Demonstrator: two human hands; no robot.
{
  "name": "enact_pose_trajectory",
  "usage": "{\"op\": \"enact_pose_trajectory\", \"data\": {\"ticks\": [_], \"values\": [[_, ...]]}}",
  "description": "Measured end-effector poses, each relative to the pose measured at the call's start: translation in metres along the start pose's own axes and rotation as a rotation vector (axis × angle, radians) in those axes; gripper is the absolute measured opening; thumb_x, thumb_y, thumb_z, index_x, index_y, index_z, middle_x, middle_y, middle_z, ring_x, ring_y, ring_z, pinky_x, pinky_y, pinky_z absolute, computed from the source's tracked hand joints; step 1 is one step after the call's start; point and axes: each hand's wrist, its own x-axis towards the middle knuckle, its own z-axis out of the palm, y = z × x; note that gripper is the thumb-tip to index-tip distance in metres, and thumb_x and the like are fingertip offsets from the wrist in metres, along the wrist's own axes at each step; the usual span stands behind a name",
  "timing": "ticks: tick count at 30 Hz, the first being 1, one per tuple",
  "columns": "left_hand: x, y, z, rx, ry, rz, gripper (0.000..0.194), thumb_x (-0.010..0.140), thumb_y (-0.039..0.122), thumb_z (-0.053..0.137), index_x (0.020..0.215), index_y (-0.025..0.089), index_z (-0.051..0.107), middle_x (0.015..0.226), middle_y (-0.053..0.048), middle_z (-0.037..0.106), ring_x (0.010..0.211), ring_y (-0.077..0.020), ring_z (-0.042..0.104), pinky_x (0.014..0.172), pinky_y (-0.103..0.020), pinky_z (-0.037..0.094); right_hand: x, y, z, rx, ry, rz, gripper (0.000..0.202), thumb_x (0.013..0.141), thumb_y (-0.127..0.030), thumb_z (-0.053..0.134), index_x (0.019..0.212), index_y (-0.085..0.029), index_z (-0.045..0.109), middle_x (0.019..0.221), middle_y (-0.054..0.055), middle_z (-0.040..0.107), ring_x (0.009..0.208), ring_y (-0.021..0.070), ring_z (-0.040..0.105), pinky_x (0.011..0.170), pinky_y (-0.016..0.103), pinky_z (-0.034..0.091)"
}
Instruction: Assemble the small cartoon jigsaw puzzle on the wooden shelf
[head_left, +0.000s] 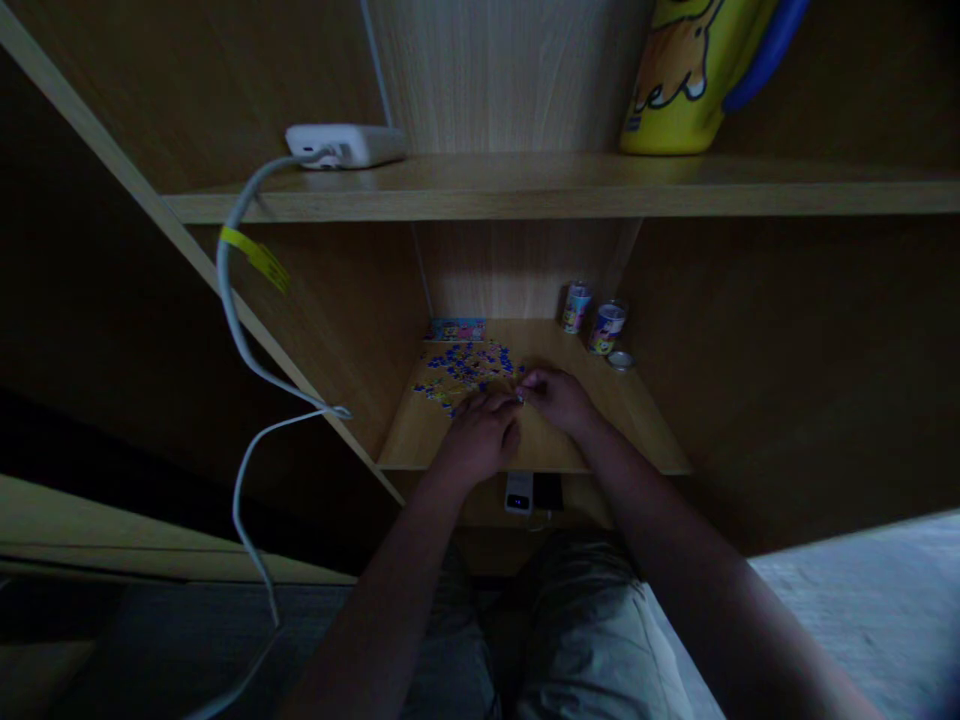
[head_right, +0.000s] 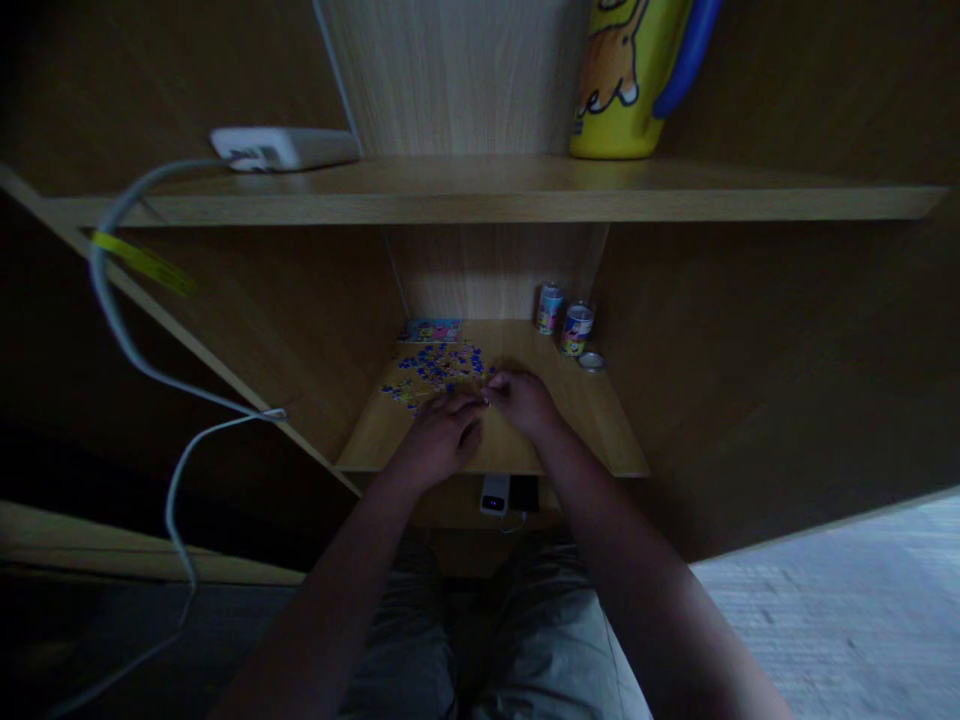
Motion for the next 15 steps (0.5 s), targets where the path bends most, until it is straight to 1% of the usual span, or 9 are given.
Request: {"op": "enact_pose_trajectory", "data": {"ticks": [2, 5, 11, 15], "values": [[0.0001, 0.0, 0.0006, -0.001, -0.002, -0.002, 0.038, 0.108, 0.026, 0.06, 0.143, 0.023, 0.074, 0.148, -0.01, 0.073, 0.135, -0.0319, 0.066, 0.126, -0.055, 0.046, -0.0001, 0.0016, 0.0001, 0.028, 0.024, -0.005, 0.011, 0.098, -0.028, 0.076, 0.088, -0.024, 0.076, 0.088, 0.001, 0.082, 0.081, 0.019, 0.075, 0.08, 0.031, 0.054], [0.0001, -0.0001, 0.0012, 0.005, 0.005, -0.005, 0.037, 0.108, 0.025, 0.06, 0.142, 0.023, 0.074, 0.148, -0.01, 0.073, 0.134, -0.0319, 0.067, 0.125, -0.055, 0.046, -0.0002, 0.005, 0.0004, 0.063, 0.075, -0.012, 0.011, 0.099, -0.029, 0.072, 0.09, -0.024, 0.074, 0.09, 0.002, 0.081, 0.084, 0.0203, 0.074, 0.082, 0.032, 0.056], [0.0, -0.0003, 0.0003, -0.005, 0.027, 0.009, 0.034, 0.108, 0.024, 0.06, 0.138, 0.023, 0.075, 0.145, -0.01, 0.074, 0.131, -0.0312, 0.068, 0.124, -0.055, 0.048, 0.0011, 0.0082, 0.0023, 0.093, 0.119, -0.007, 0.003, 0.097, -0.027, 0.073, 0.098, -0.025, 0.075, 0.1, 0.005, 0.083, 0.093, 0.0227, 0.078, 0.092, 0.037, 0.061], [-0.0002, -0.0003, 0.001, -0.004, 0.036, 0.002, 0.033, 0.106, 0.023, 0.062, 0.138, 0.023, 0.073, 0.141, -0.01, 0.075, 0.13, -0.0313, 0.068, 0.124, -0.055, 0.047, 0.0002, 0.0046, 0.0012, 0.121, 0.111, -0.026, 0.01, 0.1, -0.025, 0.071, 0.106, -0.025, 0.079, 0.104, 0.005, 0.085, 0.097, 0.0222, 0.08, 0.095, 0.037, 0.062]]}}
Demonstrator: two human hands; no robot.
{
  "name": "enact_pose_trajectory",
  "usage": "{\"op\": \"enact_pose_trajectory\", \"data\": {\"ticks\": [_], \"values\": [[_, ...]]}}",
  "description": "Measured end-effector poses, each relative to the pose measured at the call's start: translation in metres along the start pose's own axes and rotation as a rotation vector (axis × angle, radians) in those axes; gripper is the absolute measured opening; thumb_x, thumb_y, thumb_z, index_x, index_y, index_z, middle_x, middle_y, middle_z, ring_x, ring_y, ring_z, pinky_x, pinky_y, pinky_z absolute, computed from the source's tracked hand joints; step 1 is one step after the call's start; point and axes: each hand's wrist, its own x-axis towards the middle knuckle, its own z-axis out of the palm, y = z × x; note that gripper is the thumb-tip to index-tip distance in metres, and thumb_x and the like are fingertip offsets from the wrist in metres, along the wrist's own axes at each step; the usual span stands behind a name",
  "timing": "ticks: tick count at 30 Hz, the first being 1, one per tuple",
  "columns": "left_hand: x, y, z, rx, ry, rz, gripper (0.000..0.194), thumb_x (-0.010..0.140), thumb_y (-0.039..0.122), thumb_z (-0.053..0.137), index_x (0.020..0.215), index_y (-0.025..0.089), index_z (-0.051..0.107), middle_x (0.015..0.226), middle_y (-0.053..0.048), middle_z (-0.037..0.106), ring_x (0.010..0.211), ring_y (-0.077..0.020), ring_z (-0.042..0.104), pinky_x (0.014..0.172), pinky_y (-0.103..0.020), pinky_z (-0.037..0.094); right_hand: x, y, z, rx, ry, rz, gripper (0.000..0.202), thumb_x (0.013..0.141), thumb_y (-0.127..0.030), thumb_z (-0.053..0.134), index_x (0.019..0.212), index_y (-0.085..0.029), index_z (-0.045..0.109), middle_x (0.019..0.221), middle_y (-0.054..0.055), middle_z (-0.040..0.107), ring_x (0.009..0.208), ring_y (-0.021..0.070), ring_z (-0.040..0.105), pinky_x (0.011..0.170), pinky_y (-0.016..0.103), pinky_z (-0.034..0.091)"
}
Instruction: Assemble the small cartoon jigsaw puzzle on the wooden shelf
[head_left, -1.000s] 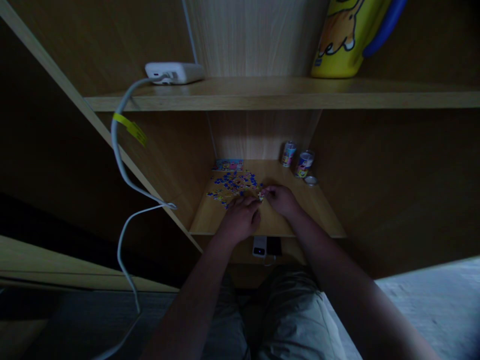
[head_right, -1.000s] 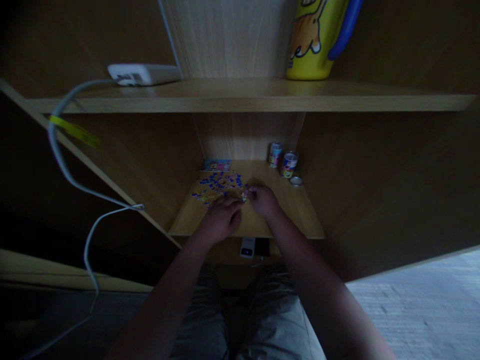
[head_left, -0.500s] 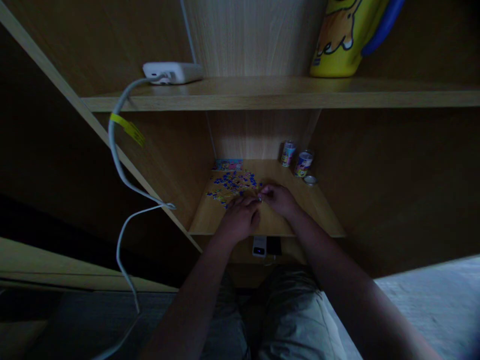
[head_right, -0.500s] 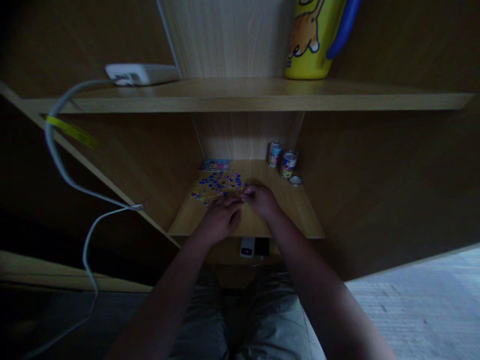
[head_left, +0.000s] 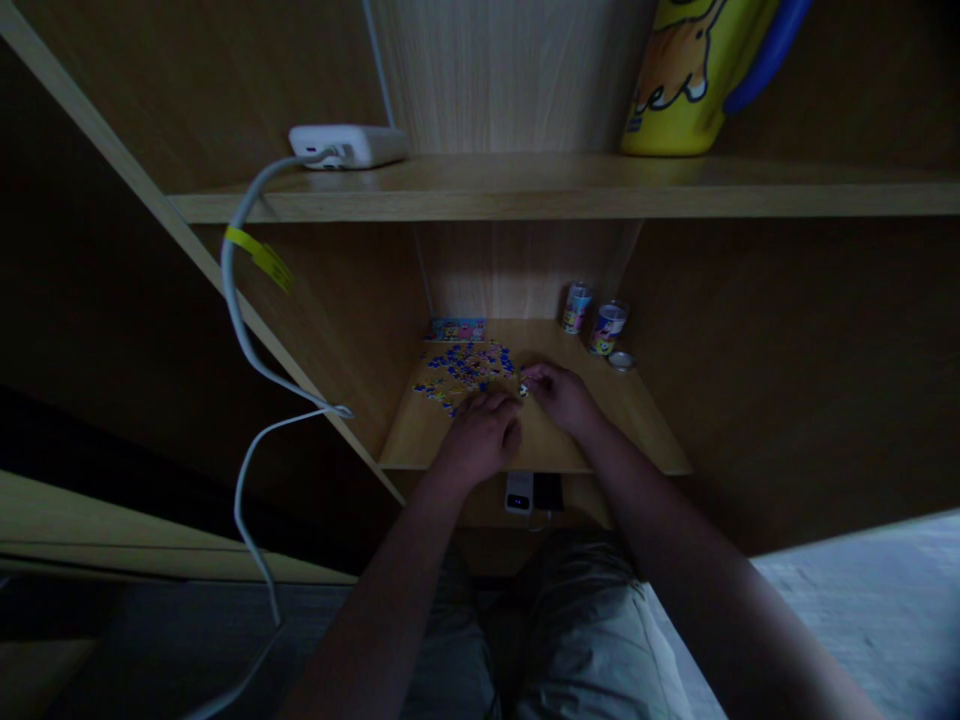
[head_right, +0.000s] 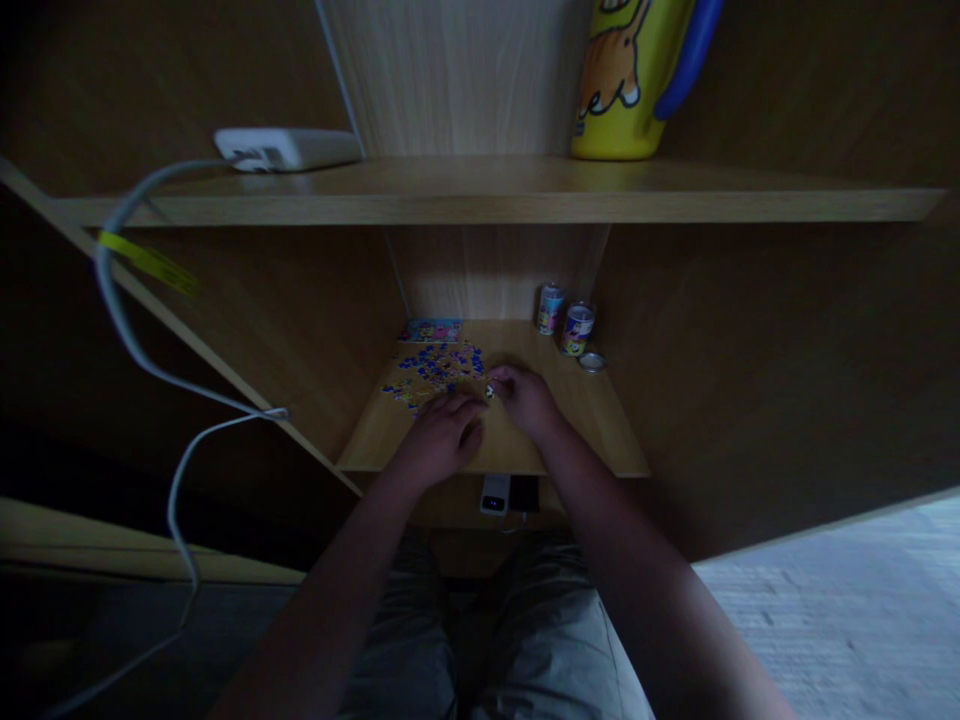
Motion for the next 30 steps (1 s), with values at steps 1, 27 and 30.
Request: {"op": "enact_pose_trajectory", "data": {"ticks": [1, 27, 30], "values": [[-0.0001, 0.0, 0.0004, 0.002, 0.002, -0.003, 0.034, 0.106, 0.024, 0.063, 0.138, 0.023, 0.073, 0.14, -0.01, 0.076, 0.131, -0.0316, 0.068, 0.125, -0.055, 0.047, -0.0003, -0.0011, -0.0004, -0.005, -0.01, -0.007, 0.011, 0.1, -0.025, 0.07, 0.106, -0.025, 0.079, 0.104, 0.005, 0.085, 0.097, 0.022, 0.081, 0.095, 0.037, 0.062], [0.0025, -0.0032, 0.0021, -0.081, 0.036, 0.036, 0.014, 0.102, 0.017, 0.066, 0.112, 0.022, 0.074, 0.12, -0.01, 0.08, 0.116, -0.0294, 0.074, 0.116, -0.054, 0.056, -0.0018, -0.0023, 0.0053, -0.181, -0.147, -0.15, 0.019, 0.1, -0.013, 0.071, 0.107, -0.025, 0.084, 0.107, 0.005, 0.087, 0.099, 0.0219, 0.08, 0.095, 0.035, 0.058], [0.0025, -0.0029, 0.0017, -0.084, 0.036, 0.04, 0.014, 0.102, 0.017, 0.065, 0.113, 0.022, 0.073, 0.121, -0.01, 0.08, 0.117, -0.0292, 0.074, 0.116, -0.053, 0.056, -0.0013, -0.0044, 0.0051, -0.189, -0.15, -0.129, 0.019, 0.1, -0.014, 0.071, 0.107, -0.026, 0.084, 0.106, 0.005, 0.086, 0.098, 0.0223, 0.08, 0.095, 0.035, 0.058]]}}
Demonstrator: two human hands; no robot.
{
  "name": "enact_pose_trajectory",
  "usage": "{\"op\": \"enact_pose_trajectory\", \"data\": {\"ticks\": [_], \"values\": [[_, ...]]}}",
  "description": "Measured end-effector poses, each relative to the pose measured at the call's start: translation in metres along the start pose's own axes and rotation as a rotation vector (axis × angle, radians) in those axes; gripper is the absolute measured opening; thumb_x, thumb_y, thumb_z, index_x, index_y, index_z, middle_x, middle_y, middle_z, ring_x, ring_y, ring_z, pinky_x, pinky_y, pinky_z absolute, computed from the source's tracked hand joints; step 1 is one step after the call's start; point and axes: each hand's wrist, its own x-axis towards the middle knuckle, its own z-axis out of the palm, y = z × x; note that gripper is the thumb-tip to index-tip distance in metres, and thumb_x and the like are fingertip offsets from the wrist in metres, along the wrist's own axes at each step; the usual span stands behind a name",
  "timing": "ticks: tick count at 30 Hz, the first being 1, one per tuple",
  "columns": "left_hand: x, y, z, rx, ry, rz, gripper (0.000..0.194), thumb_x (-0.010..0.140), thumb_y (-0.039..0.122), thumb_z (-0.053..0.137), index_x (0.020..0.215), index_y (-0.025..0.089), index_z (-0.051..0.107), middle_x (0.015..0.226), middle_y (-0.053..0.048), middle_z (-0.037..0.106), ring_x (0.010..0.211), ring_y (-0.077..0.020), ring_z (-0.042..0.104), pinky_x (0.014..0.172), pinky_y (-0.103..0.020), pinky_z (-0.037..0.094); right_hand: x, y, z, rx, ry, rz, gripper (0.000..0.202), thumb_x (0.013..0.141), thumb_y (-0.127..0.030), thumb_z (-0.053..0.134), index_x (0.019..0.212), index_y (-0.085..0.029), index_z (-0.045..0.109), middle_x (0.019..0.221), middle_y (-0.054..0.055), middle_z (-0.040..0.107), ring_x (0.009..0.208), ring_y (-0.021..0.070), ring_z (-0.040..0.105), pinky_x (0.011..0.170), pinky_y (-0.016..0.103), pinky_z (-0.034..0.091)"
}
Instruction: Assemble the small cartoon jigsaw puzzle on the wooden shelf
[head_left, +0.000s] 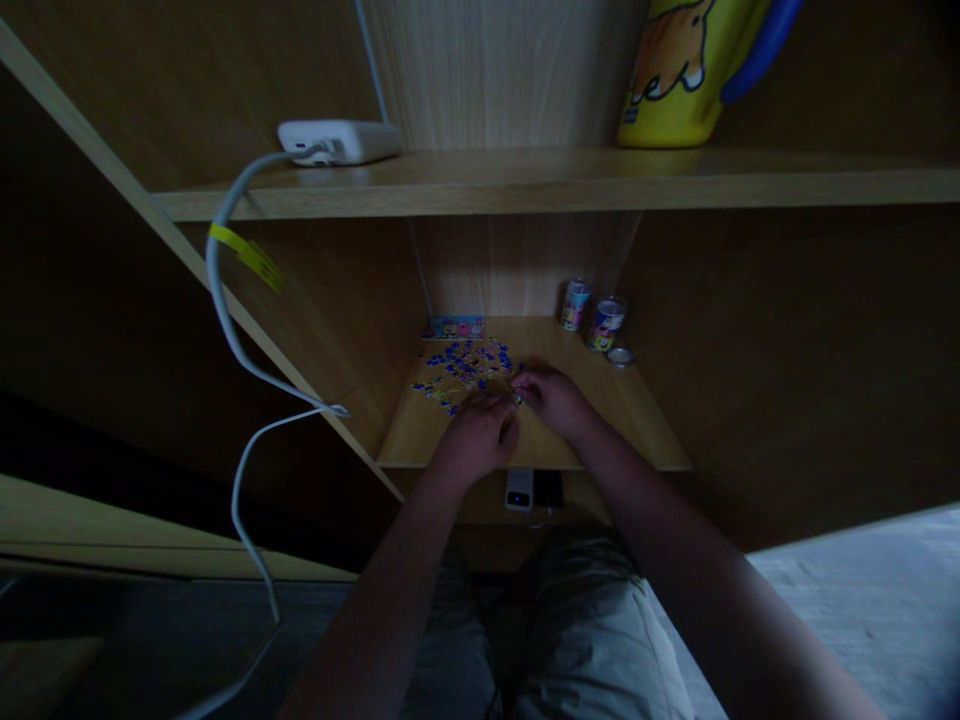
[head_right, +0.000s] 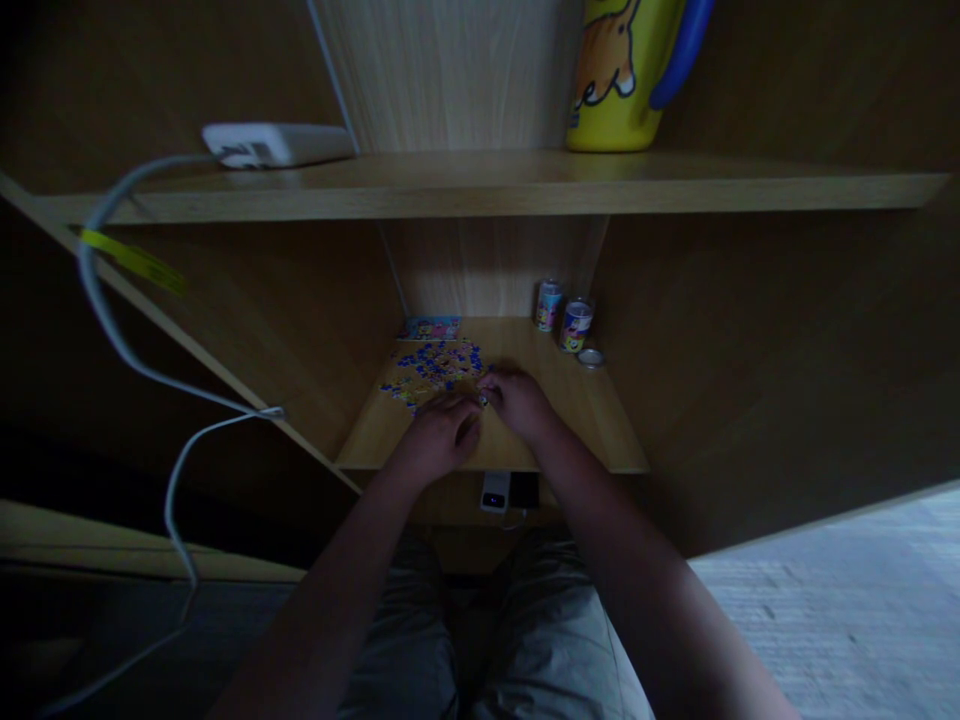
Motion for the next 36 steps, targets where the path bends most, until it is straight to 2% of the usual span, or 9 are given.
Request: {"op": "enact_pose_trajectory", "data": {"ticks": [9, 11, 15, 18, 21, 25, 28, 32, 36], "values": [[-0.001, 0.002, -0.001, 0.011, -0.019, -0.005, 0.017, 0.104, 0.021, 0.065, 0.118, 0.024, 0.074, 0.125, -0.01, 0.08, 0.122, -0.03, 0.073, 0.119, -0.054, 0.055, 0.001, -0.011, -0.005, -0.057, 0.025, -0.014, 0.018, 0.096, -0.011, 0.073, 0.1, -0.026, 0.082, 0.1, 0.005, 0.084, 0.095, 0.0228, 0.076, 0.096, 0.036, 0.056], [-0.001, 0.002, -0.001, 0.029, -0.021, -0.017, 0.021, 0.105, 0.023, 0.064, 0.123, 0.023, 0.075, 0.127, -0.011, 0.079, 0.124, -0.0308, 0.072, 0.12, -0.054, 0.054, 0.001, -0.012, -0.005, -0.077, 0.032, -0.018, 0.018, 0.095, -0.011, 0.073, 0.099, -0.026, 0.081, 0.1, 0.005, 0.083, 0.097, 0.0232, 0.076, 0.097, 0.036, 0.056], [0.0, 0.001, 0.0, 0.061, -0.037, -0.018, 0.036, 0.107, 0.027, 0.064, 0.142, 0.021, 0.071, 0.145, -0.014, 0.074, 0.137, -0.0329, 0.068, 0.127, -0.057, 0.048, 0.001, -0.014, -0.005, -0.08, 0.023, -0.008, 0.016, 0.095, -0.013, 0.071, 0.098, -0.027, 0.08, 0.099, 0.004, 0.082, 0.096, 0.0228, 0.075, 0.096, 0.035, 0.056], [0.002, 0.0, 0.001, 0.071, -0.058, -0.032, 0.038, 0.109, 0.031, 0.064, 0.145, 0.022, 0.072, 0.149, -0.012, 0.073, 0.139, -0.0331, 0.067, 0.129, -0.058, 0.045, 0.0, -0.013, -0.004, -0.077, 0.038, 0.017, 0.013, 0.097, -0.014, 0.069, 0.095, -0.024, 0.077, 0.094, 0.005, 0.081, 0.09, 0.0225, 0.074, 0.092, 0.035, 0.057], [0.002, -0.001, 0.001, 0.071, -0.058, -0.039, 0.038, 0.11, 0.033, 0.063, 0.145, 0.023, 0.073, 0.148, -0.012, 0.073, 0.138, -0.0328, 0.067, 0.127, -0.057, 0.046, 0.0, -0.01, -0.004, -0.018, 0.113, 0.078, 0.013, 0.1, -0.017, 0.065, 0.103, -0.023, 0.077, 0.098, 0.007, 0.082, 0.089, 0.0225, 0.076, 0.089, 0.036, 0.059], [0.0, -0.001, 0.003, 0.068, -0.054, -0.028, 0.038, 0.11, 0.033, 0.062, 0.146, 0.023, 0.073, 0.148, -0.011, 0.074, 0.138, -0.0325, 0.067, 0.128, -0.057, 0.046, 0.0, -0.006, -0.007, 0.086, 0.197, 0.128, 0.024, 0.102, -0.021, 0.064, 0.119, -0.026, 0.079, 0.114, 0.006, 0.086, 0.101, 0.0231, 0.081, 0.096, 0.037, 0.063], [-0.001, -0.001, 0.002, 0.062, -0.062, -0.021, 0.038, 0.11, 0.034, 0.063, 0.146, 0.024, 0.074, 0.147, -0.011, 0.074, 0.138, -0.0325, 0.067, 0.129, -0.057, 0.044, 0.0, -0.002, -0.008, 0.126, 0.187, 0.137, 0.017, 0.102, -0.025, 0.066, 0.108, -0.028, 0.082, 0.113, 0.005, 0.087, 0.102, 0.0238, 0.082, 0.099, 0.039, 0.064], [-0.001, 0.0, 0.0, 0.056, -0.064, -0.023, 0.039, 0.109, 0.033, 0.064, 0.147, 0.026, 0.074, 0.149, -0.011, 0.072, 0.138, -0.0323, 0.066, 0.129, -0.058, 0.044, 0.0, 0.003, -0.008, 0.144, 0.212, 0.192, 0.01, 0.099, -0.031, 0.071, 0.095, -0.027, 0.079, 0.102, 0.004, 0.086, 0.094, 0.0237, 0.082, 0.094, 0.039, 0.065], [-0.001, -0.001, 0.0, 0.069, -0.068, -0.013, 0.04, 0.109, 0.033, 0.065, 0.147, 0.025, 0.074, 0.149, -0.011, 0.072, 0.138, -0.0326, 0.066, 0.129, -0.057, 0.044, 0.001, 0.006, -0.007, 0.163, 0.272, 0.234, 0.009, 0.096, -0.033, 0.073, 0.098, -0.025, 0.078, 0.1, 0.006, 0.086, 0.093, 0.0243, 0.081, 0.093, 0.041, 0.065]]}}
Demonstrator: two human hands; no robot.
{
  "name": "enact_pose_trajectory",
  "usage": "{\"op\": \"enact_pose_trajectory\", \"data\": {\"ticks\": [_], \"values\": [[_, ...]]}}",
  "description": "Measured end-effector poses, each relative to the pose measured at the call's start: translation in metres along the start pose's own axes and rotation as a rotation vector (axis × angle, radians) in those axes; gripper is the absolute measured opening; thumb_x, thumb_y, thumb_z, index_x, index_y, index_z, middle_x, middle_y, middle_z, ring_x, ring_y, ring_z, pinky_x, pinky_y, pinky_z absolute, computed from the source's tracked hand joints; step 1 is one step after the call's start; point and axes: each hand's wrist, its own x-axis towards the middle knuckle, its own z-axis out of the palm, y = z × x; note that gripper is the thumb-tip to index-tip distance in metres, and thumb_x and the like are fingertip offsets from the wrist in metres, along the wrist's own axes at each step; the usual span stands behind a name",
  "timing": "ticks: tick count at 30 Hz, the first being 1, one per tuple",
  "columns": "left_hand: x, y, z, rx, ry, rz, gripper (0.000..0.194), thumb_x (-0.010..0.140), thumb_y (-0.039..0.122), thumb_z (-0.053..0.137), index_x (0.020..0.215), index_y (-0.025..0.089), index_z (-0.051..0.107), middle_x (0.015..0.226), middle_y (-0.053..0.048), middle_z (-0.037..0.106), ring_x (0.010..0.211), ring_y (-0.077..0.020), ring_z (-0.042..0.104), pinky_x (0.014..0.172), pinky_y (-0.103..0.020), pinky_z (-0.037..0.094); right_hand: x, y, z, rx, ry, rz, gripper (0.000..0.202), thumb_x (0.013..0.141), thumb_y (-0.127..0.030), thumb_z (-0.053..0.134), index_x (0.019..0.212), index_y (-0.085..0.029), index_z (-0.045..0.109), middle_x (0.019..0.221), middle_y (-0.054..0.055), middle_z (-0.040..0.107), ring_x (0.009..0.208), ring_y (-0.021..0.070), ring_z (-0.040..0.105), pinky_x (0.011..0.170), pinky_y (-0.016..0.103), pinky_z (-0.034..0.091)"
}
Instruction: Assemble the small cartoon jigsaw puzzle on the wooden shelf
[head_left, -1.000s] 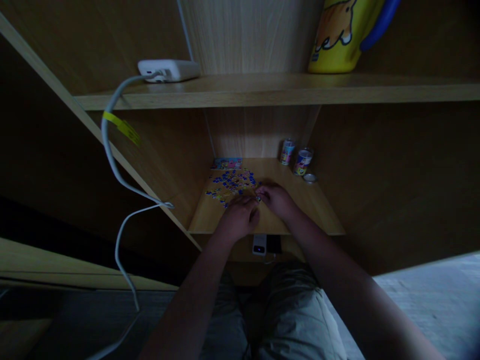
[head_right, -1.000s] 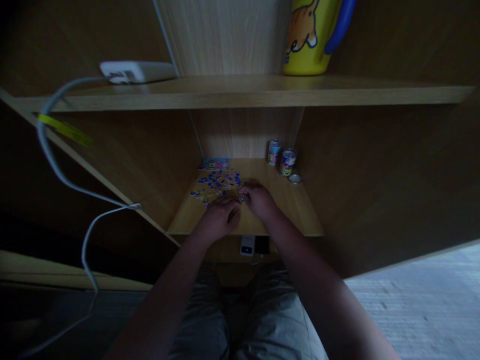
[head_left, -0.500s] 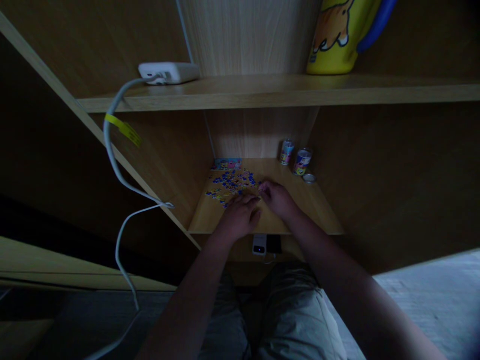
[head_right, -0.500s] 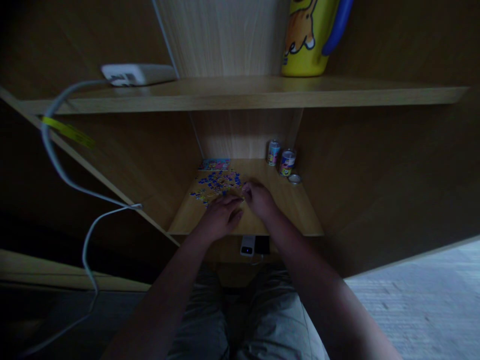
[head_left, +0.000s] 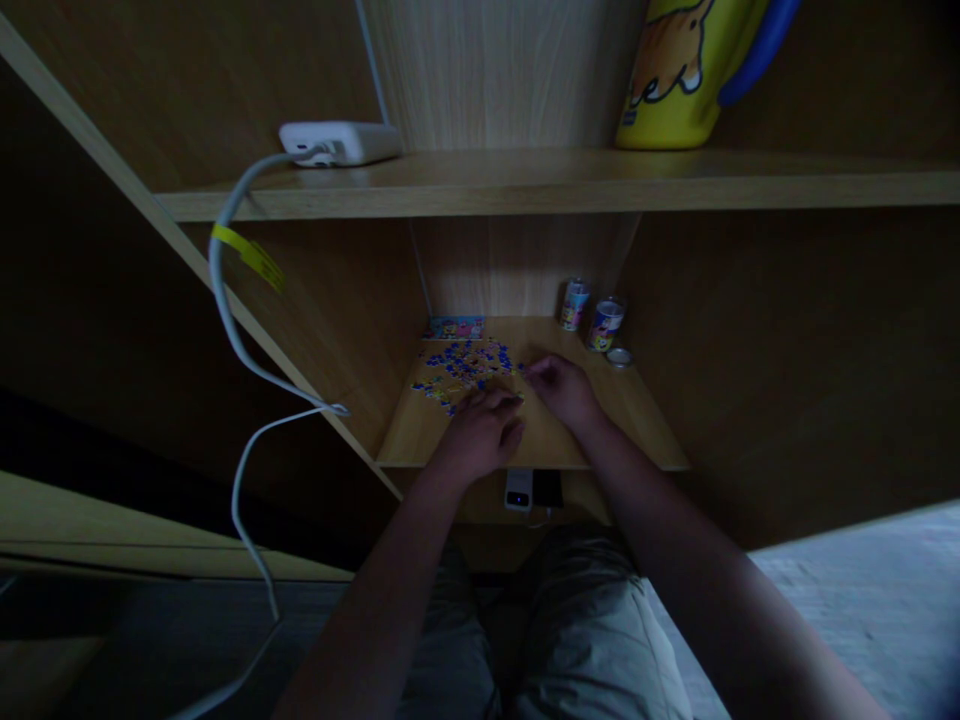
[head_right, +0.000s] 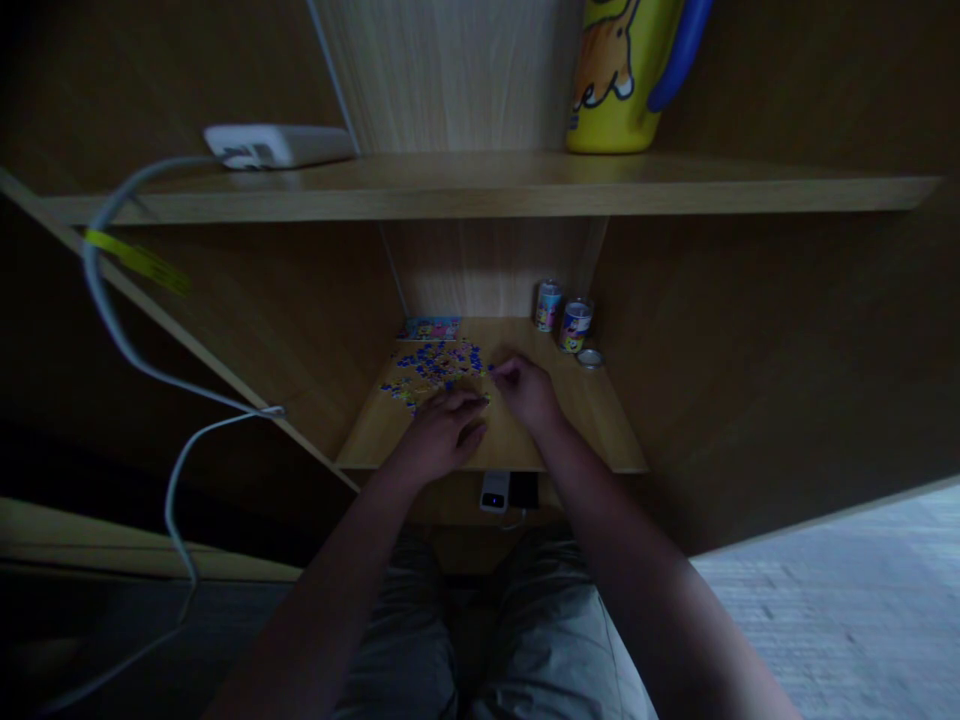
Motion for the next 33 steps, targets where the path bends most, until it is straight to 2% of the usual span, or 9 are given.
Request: {"op": "enact_pose_trajectory", "data": {"ticks": [4, 7, 12, 19, 25, 30, 33], "values": [[0.0001, -0.0002, 0.0005, 0.007, -0.007, -0.002, 0.04, 0.109, 0.034, 0.064, 0.147, 0.025, 0.074, 0.146, -0.01, 0.073, 0.135, -0.0325, 0.067, 0.127, -0.056, 0.046, -0.0004, -0.0001, 0.0025, 0.071, -0.045, -0.003, 0.02, 0.098, -0.031, 0.069, 0.112, -0.025, 0.081, 0.107, 0.006, 0.087, 0.099, 0.0239, 0.082, 0.099, 0.043, 0.064], [-0.0003, 0.001, -0.0002, -0.001, -0.002, -0.008, 0.04, 0.109, 0.034, 0.064, 0.146, 0.025, 0.074, 0.147, -0.01, 0.073, 0.134, -0.0327, 0.067, 0.127, -0.056, 0.047, -0.0014, -0.0005, 0.004, 0.077, -0.087, -0.015, 0.016, 0.099, -0.033, 0.069, 0.102, -0.026, 0.083, 0.108, 0.005, 0.087, 0.1, 0.0243, 0.083, 0.101, 0.043, 0.064], [-0.0008, 0.0037, -0.0026, -0.011, 0.003, -0.012, 0.039, 0.109, 0.032, 0.063, 0.146, 0.026, 0.074, 0.146, -0.011, 0.073, 0.134, -0.033, 0.067, 0.127, -0.058, 0.046, -0.0016, -0.0003, 0.0048, 0.047, -0.091, -0.003, 0.013, 0.098, -0.035, 0.073, 0.094, -0.026, 0.081, 0.1, 0.004, 0.087, 0.093, 0.0231, 0.082, 0.094, 0.039, 0.065], [-0.0009, 0.0024, -0.0012, -0.001, 0.005, -0.011, 0.039, 0.11, 0.035, 0.064, 0.146, 0.027, 0.074, 0.147, -0.009, 0.073, 0.134, -0.0327, 0.067, 0.127, -0.057, 0.046, -0.002, -0.0028, 0.0018, -0.037, -0.119, -0.021, 0.008, 0.098, -0.025, 0.072, 0.093, -0.026, 0.079, 0.099, 0.004, 0.086, 0.093, 0.0228, 0.081, 0.092, 0.038, 0.064], [-0.0003, 0.0025, -0.0015, -0.006, -0.002, -0.008, 0.039, 0.109, 0.032, 0.064, 0.146, 0.026, 0.074, 0.147, -0.009, 0.073, 0.134, -0.0323, 0.067, 0.126, -0.056, 0.047, -0.0032, -0.0042, 0.0008, -0.023, -0.262, -0.046, 0.013, 0.098, -0.02, 0.069, 0.095, -0.026, 0.08, 0.096, 0.001, 0.085, 0.09, 0.0205, 0.08, 0.092, 0.036, 0.061], [-0.0005, 0.0016, -0.0004, 0.003, 0.003, -0.005, 0.039, 0.109, 0.033, 0.063, 0.146, 0.026, 0.074, 0.146, -0.009, 0.074, 0.133, -0.0321, 0.067, 0.126, -0.056, 0.047, -0.0034, -0.0028, 0.0013, -0.072, -0.202, -0.06, 0.014, 0.097, -0.018, 0.068, 0.093, -0.025, 0.079, 0.097, 0.003, 0.085, 0.089, 0.0206, 0.08, 0.09, 0.035, 0.061], [-0.0007, 0.0004, 0.0006, 0.003, 0.002, 0.001, 0.039, 0.11, 0.033, 0.063, 0.145, 0.024, 0.075, 0.146, -0.01, 0.073, 0.133, -0.0324, 0.067, 0.127, -0.056, 0.046, -0.0033, -0.0038, 0.0011, -0.076, -0.209, -0.074, 0.014, 0.097, -0.017, 0.07, 0.093, -0.025, 0.079, 0.098, 0.004, 0.086, 0.091, 0.0207, 0.08, 0.092, 0.035, 0.061]]}}
